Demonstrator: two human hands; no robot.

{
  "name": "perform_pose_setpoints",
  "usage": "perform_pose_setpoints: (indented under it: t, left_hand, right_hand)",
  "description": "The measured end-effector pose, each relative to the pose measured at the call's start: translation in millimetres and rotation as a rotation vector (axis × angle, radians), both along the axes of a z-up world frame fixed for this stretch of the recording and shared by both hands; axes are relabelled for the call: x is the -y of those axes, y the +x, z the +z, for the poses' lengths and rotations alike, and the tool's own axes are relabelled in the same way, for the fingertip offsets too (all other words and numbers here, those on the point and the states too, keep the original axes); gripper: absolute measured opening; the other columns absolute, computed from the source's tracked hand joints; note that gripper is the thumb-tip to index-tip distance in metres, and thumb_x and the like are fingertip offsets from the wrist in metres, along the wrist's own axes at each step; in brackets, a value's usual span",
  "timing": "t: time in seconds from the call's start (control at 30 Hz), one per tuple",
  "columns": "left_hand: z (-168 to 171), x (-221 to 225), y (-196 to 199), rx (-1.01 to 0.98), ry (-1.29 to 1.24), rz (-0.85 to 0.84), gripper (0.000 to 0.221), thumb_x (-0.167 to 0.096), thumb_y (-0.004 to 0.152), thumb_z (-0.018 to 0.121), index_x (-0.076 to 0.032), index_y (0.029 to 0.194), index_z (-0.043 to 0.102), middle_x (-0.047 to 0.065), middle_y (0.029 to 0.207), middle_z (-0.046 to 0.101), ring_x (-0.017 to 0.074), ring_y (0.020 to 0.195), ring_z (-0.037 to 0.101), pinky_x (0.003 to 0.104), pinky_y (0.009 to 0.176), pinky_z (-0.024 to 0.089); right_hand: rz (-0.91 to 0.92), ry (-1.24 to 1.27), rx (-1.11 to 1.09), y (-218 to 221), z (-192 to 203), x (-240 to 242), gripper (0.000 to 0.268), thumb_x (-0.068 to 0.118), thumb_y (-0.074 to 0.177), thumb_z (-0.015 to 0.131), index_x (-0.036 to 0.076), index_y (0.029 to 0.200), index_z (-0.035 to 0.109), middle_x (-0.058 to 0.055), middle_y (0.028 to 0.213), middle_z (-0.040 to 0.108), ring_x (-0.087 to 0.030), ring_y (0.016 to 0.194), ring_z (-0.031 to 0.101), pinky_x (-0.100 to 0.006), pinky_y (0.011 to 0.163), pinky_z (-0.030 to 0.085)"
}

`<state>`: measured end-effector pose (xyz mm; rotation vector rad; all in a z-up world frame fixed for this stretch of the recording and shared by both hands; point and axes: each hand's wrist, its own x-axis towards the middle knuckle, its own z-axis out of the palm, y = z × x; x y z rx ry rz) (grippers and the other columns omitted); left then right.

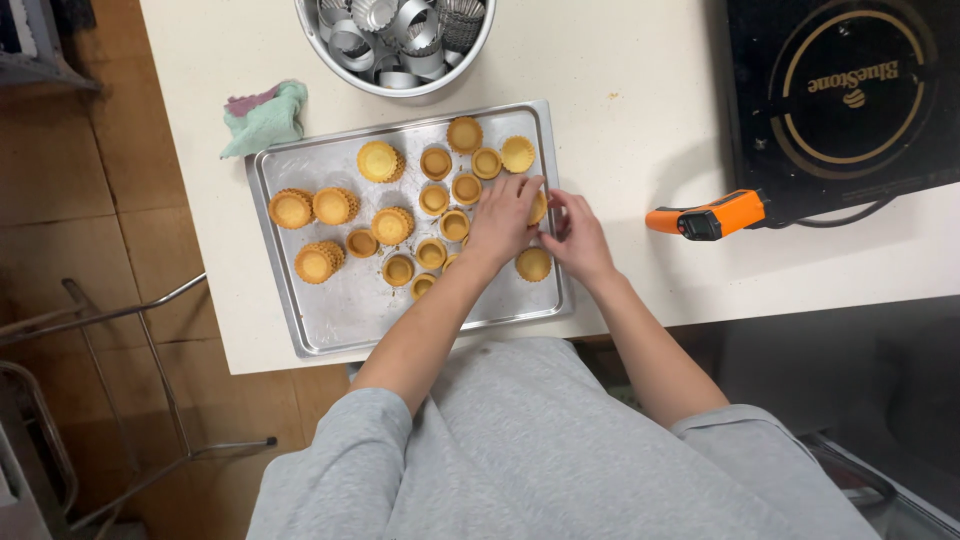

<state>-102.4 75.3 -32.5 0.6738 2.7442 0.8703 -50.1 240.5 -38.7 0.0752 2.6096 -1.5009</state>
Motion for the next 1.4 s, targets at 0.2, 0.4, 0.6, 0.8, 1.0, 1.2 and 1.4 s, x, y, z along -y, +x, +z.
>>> perform_pose_setpoints:
  t: [0.2, 0.4, 0.6, 0.8, 1.0, 1.2, 1.4]
  left_hand:
    - [4.7, -0.5, -1.3, 0.033, -0.032, -0.03, 0.079, -0.005, 0.066, 0.084, -0.01, 0.139, 0.053, 0.01, 0.125, 0.058, 0.0305, 0.122, 0.055, 0.045, 0.098, 0.047]
    - [5.9, -2.1, -3.3, 0.011, -0.102, -0.057, 0.083, -0.002, 0.065, 0.083, -0.01, 0.141, 0.05, 0.01, 0.122, 0.057, 0.0309, 0.121, 0.053, 0.045, 0.097, 0.046]
    - [21.3, 8.0, -0.8, 0.072, 0.038, 0.01, 0.086, -0.006, 0.063, 0.085, -0.01, 0.141, 0.05, 0.012, 0.132, 0.056, 0.0318, 0.128, 0.05, 0.045, 0.104, 0.043]
    - [54.5, 58.0, 22.4, 0.222, 0.327, 0.171, 0.076, -0.009, 0.074, 0.08, -0.009, 0.144, 0.05, 0.015, 0.137, 0.054, 0.0335, 0.124, 0.055, 0.039, 0.098, 0.052]
    - [38.4, 78.2, 50.9, 0.189, 0.422, 0.298, 0.055, -0.013, 0.083, 0.076, -0.007, 0.135, 0.059, 0.012, 0.128, 0.065, 0.0283, 0.112, 0.065, 0.038, 0.098, 0.054]
    - [42.5, 71.1, 57.6, 0.233, 0.416, 0.315, 0.047, -0.015, 0.086, 0.073, -0.007, 0.131, 0.062, 0.012, 0.127, 0.065, 0.0273, 0.107, 0.066, 0.038, 0.094, 0.054]
    - [34.3, 51.5, 43.7, 0.099, 0.4, 0.259, 0.042, -0.016, 0.091, 0.07, -0.007, 0.133, 0.068, 0.012, 0.121, 0.065, 0.0315, 0.112, 0.065, 0.04, 0.096, 0.053]
  right_hand:
    - [0.024, 0.114, 0.041, 30.2, -4.5, -18.3, 0.06, 0.014, 0.079, 0.086, 0.007, 0.133, 0.061, -0.008, 0.118, 0.064, -0.017, 0.076, 0.062, -0.029, 0.071, 0.056]
    - [0.189, 0.256, -0.173, 49.3, 15.4, -1.9, 0.073, 0.022, 0.061, 0.093, 0.004, 0.125, 0.062, -0.015, 0.122, 0.059, -0.035, 0.111, 0.057, -0.043, 0.094, 0.051]
    - [0.2, 0.376, -0.076, 58.3, -4.5, 10.0, 0.063, 0.021, 0.068, 0.09, 0.006, 0.123, 0.064, -0.01, 0.121, 0.061, -0.032, 0.108, 0.055, -0.043, 0.097, 0.05]
    - [0.036, 0.102, 0.036, 32.0, 37.2, 2.9, 0.059, 0.023, 0.068, 0.09, 0.009, 0.119, 0.064, -0.007, 0.112, 0.063, -0.024, 0.094, 0.06, -0.037, 0.077, 0.052]
    - [0.105, 0.141, -0.202, -20.7, 34.3, 6.5, 0.057, 0.017, 0.074, 0.092, 0.006, 0.122, 0.063, -0.008, 0.118, 0.062, -0.025, 0.101, 0.058, -0.035, 0.083, 0.054]
    - [0.143, 0.155, -0.26, -25.4, 25.0, 9.8, 0.065, 0.016, 0.072, 0.093, 0.005, 0.127, 0.06, -0.011, 0.125, 0.059, -0.027, 0.112, 0.057, -0.036, 0.089, 0.054]
    - [0.134, 0.134, -0.03, -25.5, 35.0, 12.7, 0.066, 0.01, 0.071, 0.086, 0.007, 0.131, 0.059, -0.009, 0.124, 0.06, -0.025, 0.101, 0.063, -0.036, 0.08, 0.055]
